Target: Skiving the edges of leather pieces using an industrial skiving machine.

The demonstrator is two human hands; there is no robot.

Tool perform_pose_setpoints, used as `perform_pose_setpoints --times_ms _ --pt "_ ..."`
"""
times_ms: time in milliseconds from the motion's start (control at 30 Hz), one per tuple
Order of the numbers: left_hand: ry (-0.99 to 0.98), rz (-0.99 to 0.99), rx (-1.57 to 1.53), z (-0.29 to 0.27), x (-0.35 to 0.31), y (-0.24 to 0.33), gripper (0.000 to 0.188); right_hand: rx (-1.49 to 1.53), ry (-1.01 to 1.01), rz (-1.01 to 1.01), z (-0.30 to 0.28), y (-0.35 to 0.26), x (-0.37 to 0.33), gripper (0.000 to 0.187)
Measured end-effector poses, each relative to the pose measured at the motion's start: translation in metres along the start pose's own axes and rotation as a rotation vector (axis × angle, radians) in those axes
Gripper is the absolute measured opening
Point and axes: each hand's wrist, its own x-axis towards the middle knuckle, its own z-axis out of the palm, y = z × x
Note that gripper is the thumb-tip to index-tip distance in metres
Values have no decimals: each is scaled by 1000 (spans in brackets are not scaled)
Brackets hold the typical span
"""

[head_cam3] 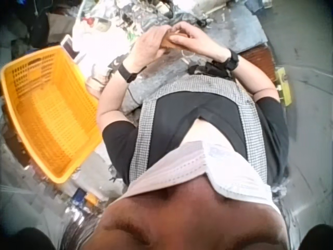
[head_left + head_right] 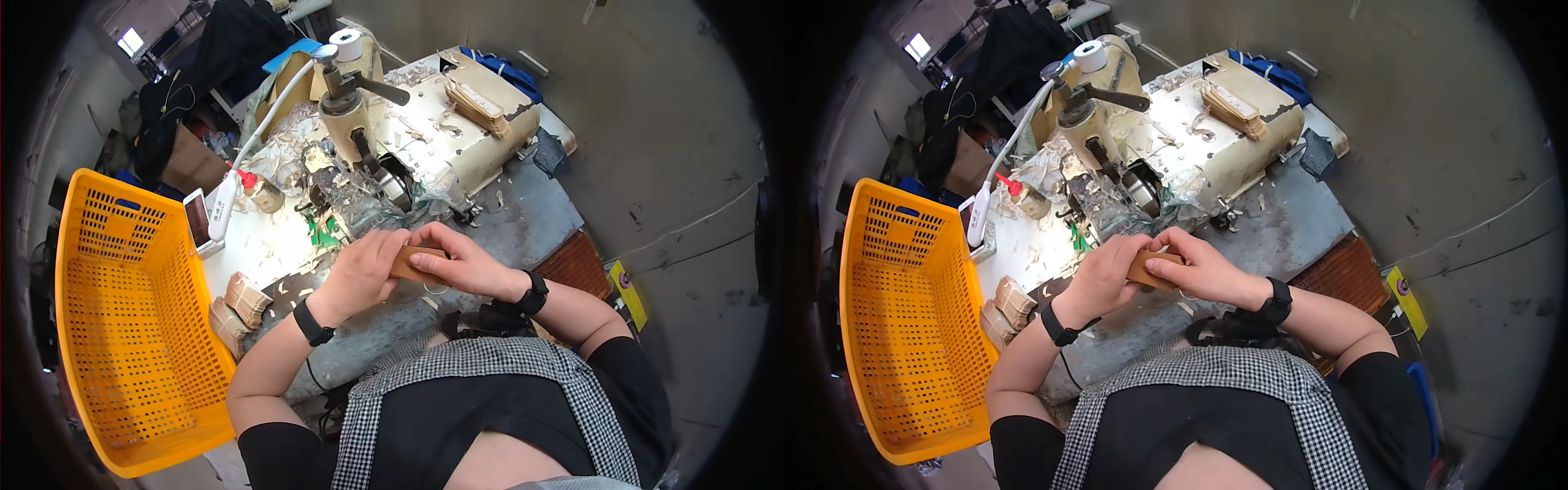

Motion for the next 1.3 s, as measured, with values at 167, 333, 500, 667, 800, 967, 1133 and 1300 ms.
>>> perform_pose_setpoints --times_ms 167,333,500,667,800,967,1133,1300 --pt "95 103 183 0 -4 2 45 178 -33 187 6 -19 -7 26" --pt "175 163 308 6 -3 -18 28 270 -41 225 4 -15 -2 27" --pt "263 163 362 4 -3 -31 20 281 -54 210 9 -12 10 30" --pt "304 201 329 5 2 -41 26 252 -20 184 10 -4 16 31" --pt "265 256 318 6 1 -45 30 256 -15 213 12 6 17 32" --pt "293 285 352 7 -5 -47 34 219 22 164 17 4 15 35" --pt "329 256 378 7 -3 -48 30 197 70 117 18 8 18 36" --pt "320 238 348 5 0 -50 29 208 87 109 18 7 21 37"
